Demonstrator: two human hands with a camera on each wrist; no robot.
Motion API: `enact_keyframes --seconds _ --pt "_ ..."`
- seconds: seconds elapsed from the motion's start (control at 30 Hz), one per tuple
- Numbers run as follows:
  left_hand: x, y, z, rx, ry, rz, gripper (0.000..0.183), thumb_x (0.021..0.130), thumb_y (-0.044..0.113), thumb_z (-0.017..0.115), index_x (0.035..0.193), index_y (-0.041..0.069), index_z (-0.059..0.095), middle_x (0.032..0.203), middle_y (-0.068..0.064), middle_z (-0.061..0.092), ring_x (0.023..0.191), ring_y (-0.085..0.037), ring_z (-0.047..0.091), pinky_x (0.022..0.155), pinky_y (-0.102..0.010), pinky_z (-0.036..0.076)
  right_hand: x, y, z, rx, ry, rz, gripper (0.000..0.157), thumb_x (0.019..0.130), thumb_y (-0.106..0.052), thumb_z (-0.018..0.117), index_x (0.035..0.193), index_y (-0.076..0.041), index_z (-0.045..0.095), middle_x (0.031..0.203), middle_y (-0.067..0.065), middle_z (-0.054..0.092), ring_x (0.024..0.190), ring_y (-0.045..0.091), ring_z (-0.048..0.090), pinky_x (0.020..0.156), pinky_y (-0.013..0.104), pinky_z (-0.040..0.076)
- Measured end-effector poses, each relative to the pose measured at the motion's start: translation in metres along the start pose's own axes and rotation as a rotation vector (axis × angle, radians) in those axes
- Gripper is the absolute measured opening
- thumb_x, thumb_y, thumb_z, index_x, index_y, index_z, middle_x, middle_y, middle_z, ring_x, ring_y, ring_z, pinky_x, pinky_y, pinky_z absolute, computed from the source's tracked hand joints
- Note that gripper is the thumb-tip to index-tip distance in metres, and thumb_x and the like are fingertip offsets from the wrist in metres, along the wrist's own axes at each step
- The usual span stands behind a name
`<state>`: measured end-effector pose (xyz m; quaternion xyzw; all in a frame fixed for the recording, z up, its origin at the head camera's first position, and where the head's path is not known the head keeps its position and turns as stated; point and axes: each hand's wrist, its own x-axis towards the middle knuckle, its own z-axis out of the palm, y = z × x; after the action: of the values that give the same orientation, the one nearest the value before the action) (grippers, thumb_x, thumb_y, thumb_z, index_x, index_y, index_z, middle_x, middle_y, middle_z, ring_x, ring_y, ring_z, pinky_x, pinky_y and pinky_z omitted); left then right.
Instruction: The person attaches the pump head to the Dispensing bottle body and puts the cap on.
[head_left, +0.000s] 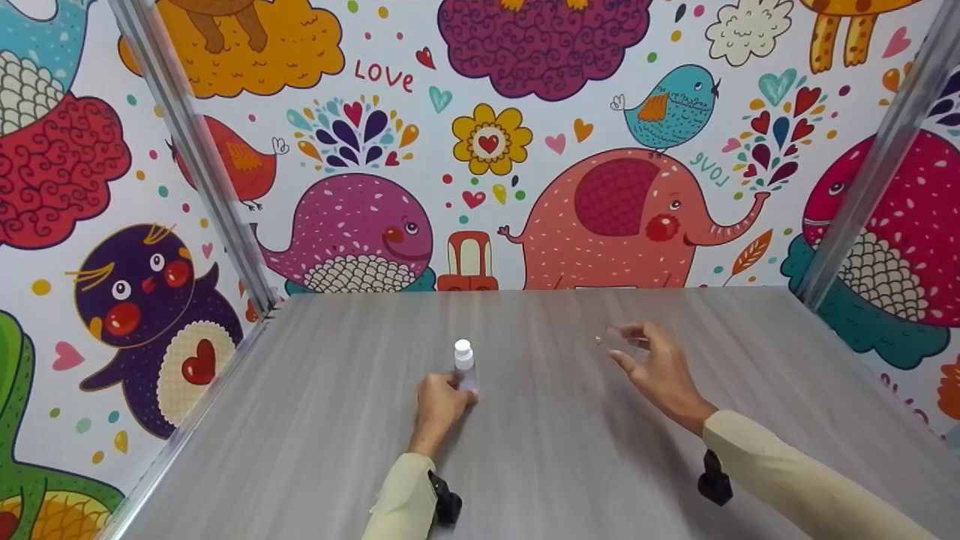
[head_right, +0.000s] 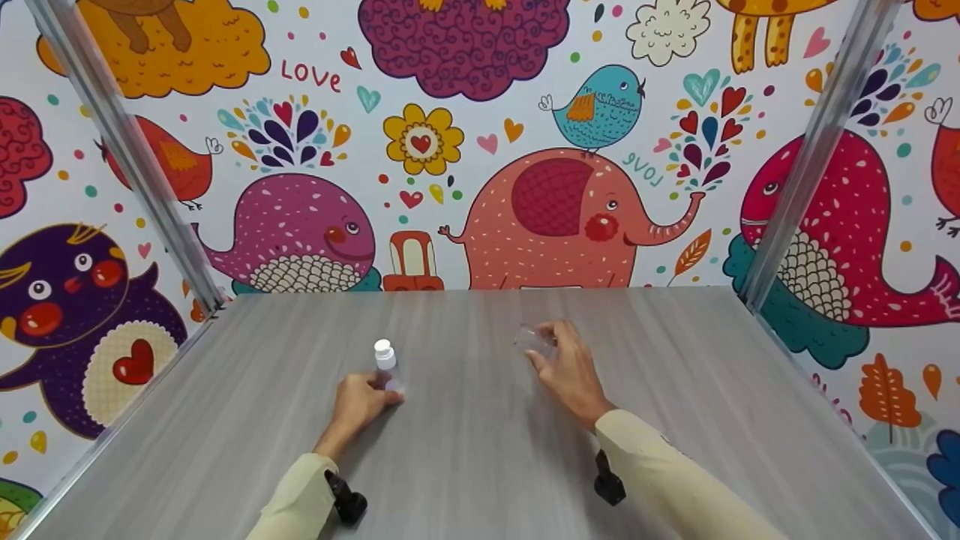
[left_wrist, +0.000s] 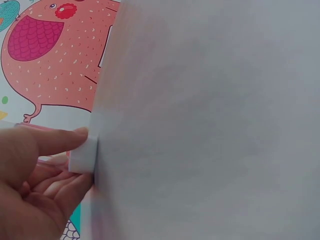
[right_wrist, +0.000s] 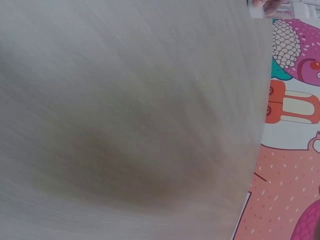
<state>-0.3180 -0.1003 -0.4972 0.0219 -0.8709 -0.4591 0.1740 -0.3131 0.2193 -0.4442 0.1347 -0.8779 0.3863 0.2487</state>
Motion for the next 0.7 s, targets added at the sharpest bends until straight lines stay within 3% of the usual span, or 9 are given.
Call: enact_keyframes --seconds 0.47,0.7 --pt "0.0 0.001 -0.001 0.01 -0.007 -0.012 0.029 0.063 0.0 0.079 0.092 -0.005 0.077 0.084 -0.019 0.076 0.072 -0.022 0.065 0.071 -0.042 0.055 0.004 -0.006 0.01 0.005 -0.038 -0.074 0.042 0.084 -0.01 0.079 0.122 -0.008 0.063 0.117 0.012 0.064 0.109 0.026 0.063 0.097 0.047 0.053" --pt "0.0 0.001 -0.001 0.005 -0.012 -0.017 0.024 0.064 0.0 0.078 0.088 -0.006 0.076 0.081 -0.017 0.076 0.068 -0.018 0.059 0.066 -0.038 0.052 0.003 -0.007 0.017 0.022 -0.046 -0.101 0.043 0.082 -0.008 0.08 0.122 -0.01 0.064 0.117 0.01 0.062 0.109 0.026 0.063 0.095 0.048 0.054"
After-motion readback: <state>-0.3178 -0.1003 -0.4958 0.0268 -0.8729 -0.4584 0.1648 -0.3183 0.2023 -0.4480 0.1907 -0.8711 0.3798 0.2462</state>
